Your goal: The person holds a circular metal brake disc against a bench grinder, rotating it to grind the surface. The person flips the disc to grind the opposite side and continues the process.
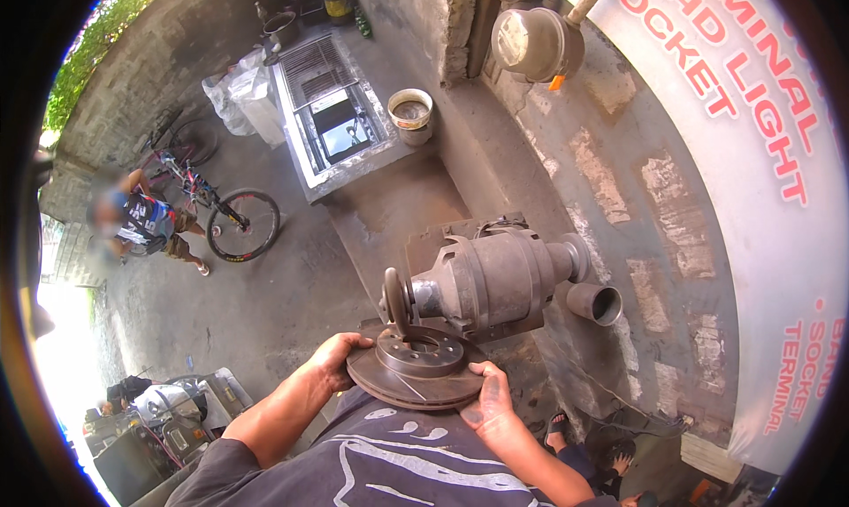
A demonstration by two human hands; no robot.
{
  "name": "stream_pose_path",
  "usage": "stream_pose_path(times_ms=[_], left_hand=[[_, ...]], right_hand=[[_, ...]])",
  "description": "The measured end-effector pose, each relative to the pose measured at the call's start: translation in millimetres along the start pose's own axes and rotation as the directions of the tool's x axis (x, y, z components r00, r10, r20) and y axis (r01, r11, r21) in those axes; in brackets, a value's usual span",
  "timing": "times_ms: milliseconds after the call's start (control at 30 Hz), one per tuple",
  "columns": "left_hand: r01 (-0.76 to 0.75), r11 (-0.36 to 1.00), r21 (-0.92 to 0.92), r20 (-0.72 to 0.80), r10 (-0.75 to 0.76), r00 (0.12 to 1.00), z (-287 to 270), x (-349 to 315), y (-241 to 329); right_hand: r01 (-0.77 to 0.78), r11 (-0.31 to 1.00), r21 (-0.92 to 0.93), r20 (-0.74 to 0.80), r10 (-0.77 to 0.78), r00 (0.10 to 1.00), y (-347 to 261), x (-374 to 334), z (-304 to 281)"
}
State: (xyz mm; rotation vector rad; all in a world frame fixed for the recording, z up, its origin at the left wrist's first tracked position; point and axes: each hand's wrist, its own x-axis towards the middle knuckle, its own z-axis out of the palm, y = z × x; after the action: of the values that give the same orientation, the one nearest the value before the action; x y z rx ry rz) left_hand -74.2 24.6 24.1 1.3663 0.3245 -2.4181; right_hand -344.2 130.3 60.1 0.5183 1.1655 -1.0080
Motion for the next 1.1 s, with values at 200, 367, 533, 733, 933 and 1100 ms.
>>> stream_pose_path(times_ms=[200,367,533,733,933,1100], left_hand=[[-0.028,0.998,0.06,-0.082,0.032,0.996,13.9,-0.8,-2.7],[-0.009,1.0,0.009,-0.057,0.01,0.998,3.2,4.2,-2.4],[-0.066,0.997,-0.036,-0.036,0.064,0.997,-9.4,3.5,-12.9],[-0.228,0.972,-0.06,-0.093,0.222,0.971,-4.6,-18.4,-60.6],[-0.35,0.934,-0.072,-0.158,0.335,0.929,-22.8,-35.5,-141.4],[-0.554,0.832,-0.032,0.01,0.554,0.832,-10.8,-97.5,-184.7]], right_hand=[[-0.025,0.999,0.048,-0.001,0.025,1.0,-5.2,-14.3,14.3],[0.023,1.0,-0.004,-0.071,-0.023,0.997,-6.8,-16.8,24.3],[-0.076,0.996,0.039,0.047,0.074,0.996,-5.2,-5.4,12.0],[-0.164,0.987,0.002,0.137,0.162,0.977,-6.2,-14.5,-19.4],[-0.232,0.961,-0.149,0.206,0.26,0.943,1.2,-38.2,-66.2],[-0.106,0.975,-0.193,0.49,0.19,0.851,-3.1,-110.9,-89.4]])
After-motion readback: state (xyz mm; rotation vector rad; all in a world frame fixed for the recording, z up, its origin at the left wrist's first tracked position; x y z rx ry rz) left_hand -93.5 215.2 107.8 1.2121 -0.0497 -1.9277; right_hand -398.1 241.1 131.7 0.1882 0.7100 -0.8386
